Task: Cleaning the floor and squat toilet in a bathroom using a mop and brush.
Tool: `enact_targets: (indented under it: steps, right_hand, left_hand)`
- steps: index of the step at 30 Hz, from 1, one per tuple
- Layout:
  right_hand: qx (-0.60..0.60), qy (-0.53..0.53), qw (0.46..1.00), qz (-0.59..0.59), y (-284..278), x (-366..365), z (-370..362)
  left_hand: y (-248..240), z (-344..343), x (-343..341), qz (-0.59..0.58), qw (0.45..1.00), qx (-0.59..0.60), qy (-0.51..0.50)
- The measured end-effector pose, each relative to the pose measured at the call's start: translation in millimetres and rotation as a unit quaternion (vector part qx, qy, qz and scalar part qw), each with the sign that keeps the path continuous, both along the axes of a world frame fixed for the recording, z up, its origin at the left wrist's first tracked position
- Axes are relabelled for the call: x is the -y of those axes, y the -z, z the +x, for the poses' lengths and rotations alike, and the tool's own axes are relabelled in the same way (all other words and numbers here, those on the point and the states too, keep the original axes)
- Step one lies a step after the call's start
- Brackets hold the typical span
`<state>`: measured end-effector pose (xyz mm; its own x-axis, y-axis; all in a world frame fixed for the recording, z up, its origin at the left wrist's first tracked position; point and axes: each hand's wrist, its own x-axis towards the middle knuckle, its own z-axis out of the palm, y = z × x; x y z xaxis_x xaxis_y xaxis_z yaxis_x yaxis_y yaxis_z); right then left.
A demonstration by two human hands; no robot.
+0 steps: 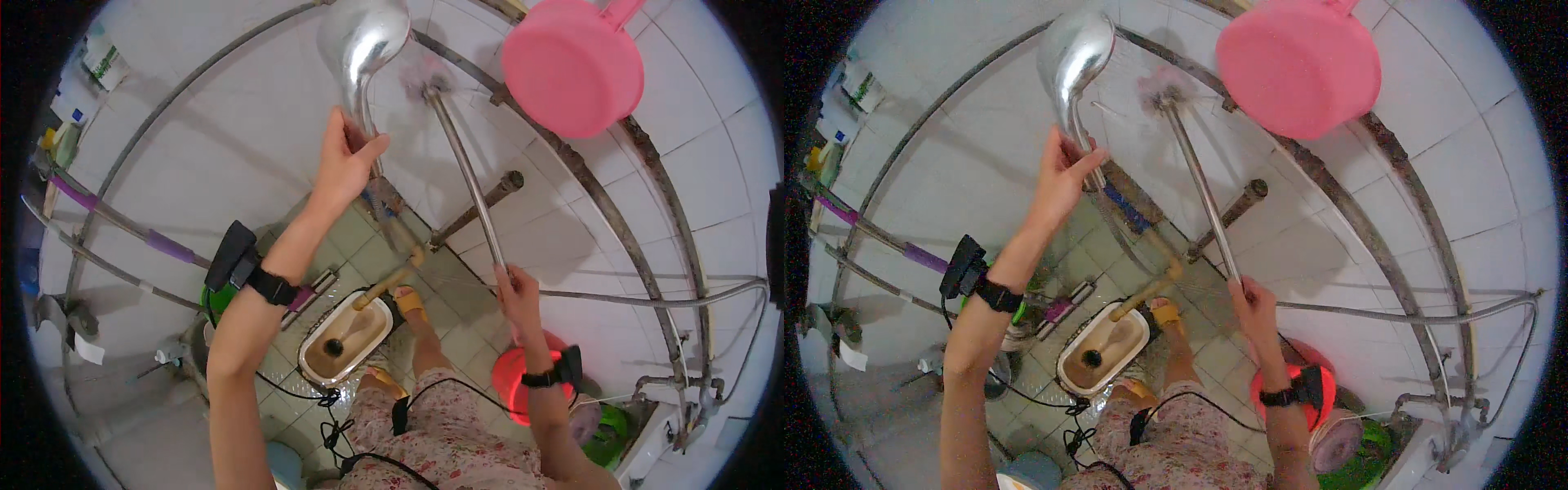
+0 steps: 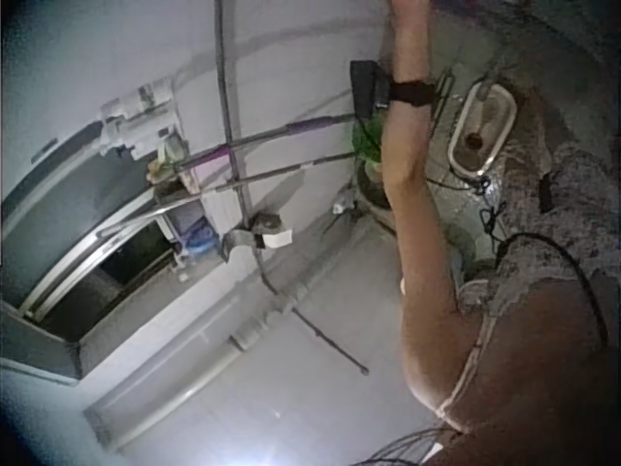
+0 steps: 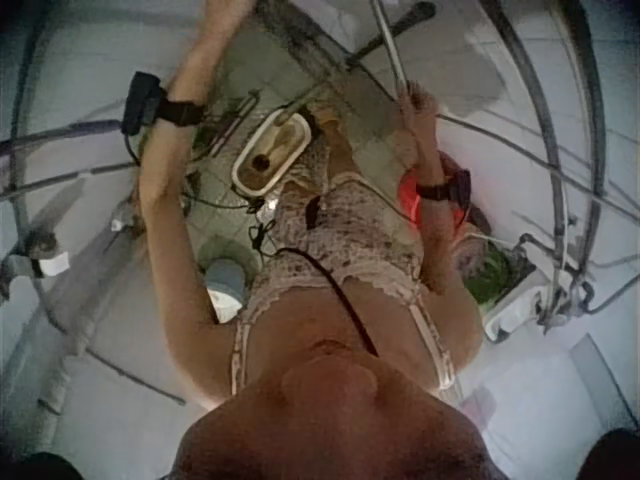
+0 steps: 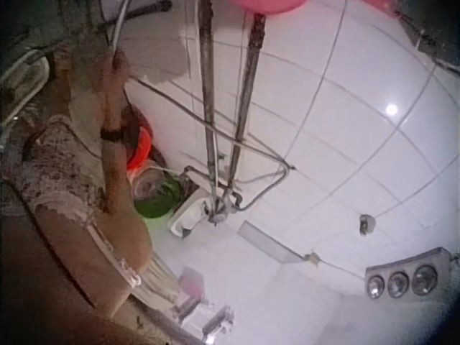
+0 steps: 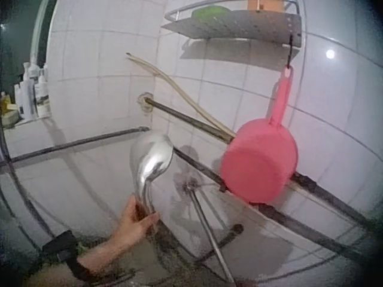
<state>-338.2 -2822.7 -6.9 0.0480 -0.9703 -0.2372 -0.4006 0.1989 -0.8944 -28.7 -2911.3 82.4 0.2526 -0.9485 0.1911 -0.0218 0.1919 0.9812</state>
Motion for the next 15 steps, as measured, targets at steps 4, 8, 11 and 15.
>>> enact_targets:
  steps: [4,8,11,15]
  right_hand:
    - [-0.105,-0.033,0.981,-0.162,-15,46,43]
    - [-0.139,-0.085,0.976,-0.142,24,39,45]
    - [-0.112,-0.103,0.987,-0.048,31,-2,37]
    - [-0.152,-0.007,0.988,0.022,33,-49,-29]
  left_hand:
    - [3,-5,3,-0.014,0.999,0.012,-0.034]
    - [-3,-4,0,-0.016,0.999,0.025,-0.032]
    - [8,6,-5,-0.009,0.999,0.031,-0.023]
    - [12,-4,-9,0.014,1.000,0.014,-0.007]
